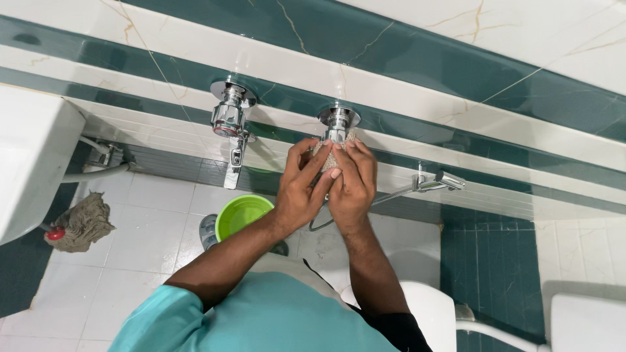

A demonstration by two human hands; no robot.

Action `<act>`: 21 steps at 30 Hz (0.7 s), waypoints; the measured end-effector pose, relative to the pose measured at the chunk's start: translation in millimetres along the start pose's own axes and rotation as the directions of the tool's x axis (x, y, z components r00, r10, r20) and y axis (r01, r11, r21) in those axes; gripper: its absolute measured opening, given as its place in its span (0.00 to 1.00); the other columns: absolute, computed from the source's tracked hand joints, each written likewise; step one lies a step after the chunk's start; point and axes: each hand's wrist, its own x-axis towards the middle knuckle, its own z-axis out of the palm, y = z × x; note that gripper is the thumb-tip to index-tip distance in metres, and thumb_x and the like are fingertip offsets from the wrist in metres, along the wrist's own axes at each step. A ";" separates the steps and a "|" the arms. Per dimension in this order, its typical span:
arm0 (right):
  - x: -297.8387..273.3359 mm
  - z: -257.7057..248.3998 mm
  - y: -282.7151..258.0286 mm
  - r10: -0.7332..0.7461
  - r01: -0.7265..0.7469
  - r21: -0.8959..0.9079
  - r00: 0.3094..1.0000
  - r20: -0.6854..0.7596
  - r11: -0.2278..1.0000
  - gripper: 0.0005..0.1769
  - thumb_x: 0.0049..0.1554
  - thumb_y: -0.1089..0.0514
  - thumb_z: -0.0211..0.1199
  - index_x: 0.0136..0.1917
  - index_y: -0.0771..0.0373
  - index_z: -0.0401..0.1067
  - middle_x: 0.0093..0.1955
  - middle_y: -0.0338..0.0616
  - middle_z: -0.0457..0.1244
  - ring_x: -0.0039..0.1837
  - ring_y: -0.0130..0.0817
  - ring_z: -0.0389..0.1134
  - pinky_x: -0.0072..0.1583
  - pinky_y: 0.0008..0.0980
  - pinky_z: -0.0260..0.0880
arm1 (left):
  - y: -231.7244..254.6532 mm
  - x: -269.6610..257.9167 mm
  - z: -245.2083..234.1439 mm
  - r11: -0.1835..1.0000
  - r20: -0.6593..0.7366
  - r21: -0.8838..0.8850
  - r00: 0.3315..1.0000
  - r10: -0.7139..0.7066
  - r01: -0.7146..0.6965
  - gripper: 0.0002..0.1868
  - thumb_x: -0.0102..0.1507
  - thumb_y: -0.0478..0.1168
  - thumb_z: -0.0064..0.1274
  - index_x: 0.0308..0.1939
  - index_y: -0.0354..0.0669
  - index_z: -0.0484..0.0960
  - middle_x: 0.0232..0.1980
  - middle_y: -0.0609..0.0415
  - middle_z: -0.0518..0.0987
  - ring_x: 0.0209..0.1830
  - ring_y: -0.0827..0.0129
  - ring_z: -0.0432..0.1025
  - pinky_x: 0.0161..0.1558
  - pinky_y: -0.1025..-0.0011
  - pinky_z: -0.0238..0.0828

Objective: The person wipes the sink faucet and handles with a cloth and then cleans the shower faucet handles in the same manner.

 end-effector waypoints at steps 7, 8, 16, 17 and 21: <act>10.0 5.6 0.3 -0.041 0.041 0.004 0.992 0.117 0.999 0.27 0.68 0.61 0.56 0.77 0.68 0.59 0.79 0.63 0.50 0.81 0.64 0.51 0.78 0.59 0.58 | -20.2 18.5 12.4 0.997 0.001 -0.032 0.998 0.068 -0.068 0.29 0.69 0.34 0.45 0.75 0.30 0.64 0.72 0.37 0.58 0.70 0.48 0.63 0.73 0.58 0.63; 13.2 4.1 1.2 -0.039 0.039 -0.003 0.993 0.115 0.999 0.27 0.68 0.61 0.56 0.77 0.68 0.59 0.79 0.63 0.50 0.81 0.64 0.51 0.78 0.59 0.58 | -23.1 21.1 14.7 0.997 0.005 -0.037 0.998 0.070 -0.070 0.29 0.69 0.34 0.45 0.75 0.30 0.64 0.72 0.37 0.58 0.70 0.48 0.63 0.73 0.58 0.63; 14.7 -2.1 -0.1 -0.019 0.016 0.073 0.999 0.050 0.997 0.18 0.65 0.69 0.59 0.67 0.66 0.73 0.74 0.54 0.61 0.78 0.52 0.61 0.77 0.49 0.65 | -12.5 8.2 12.4 0.994 -0.043 0.045 0.994 0.104 -0.102 0.32 0.74 0.38 0.50 0.80 0.32 0.57 0.69 0.38 0.63 0.68 0.51 0.67 0.66 0.62 0.70; 13.0 -2.1 0.7 -0.026 0.022 0.080 0.999 0.046 0.997 0.18 0.65 0.69 0.59 0.67 0.66 0.73 0.74 0.54 0.61 0.78 0.52 0.61 0.77 0.49 0.65 | -6.1 4.3 7.1 0.993 -0.048 0.052 0.993 0.109 -0.106 0.32 0.74 0.38 0.50 0.80 0.32 0.57 0.69 0.38 0.63 0.68 0.51 0.67 0.66 0.62 0.70; -4.7 -12.9 4.8 0.022 -0.017 0.125 0.999 -0.041 0.992 0.19 0.60 0.76 0.60 0.62 0.66 0.77 0.69 0.49 0.67 0.74 0.48 0.67 0.76 0.44 0.70 | 5.8 -4.3 -3.4 0.983 0.055 -0.132 0.991 -0.119 0.125 0.35 0.65 0.41 0.59 0.72 0.34 0.63 0.62 0.42 0.67 0.43 0.67 0.71 0.37 0.72 0.72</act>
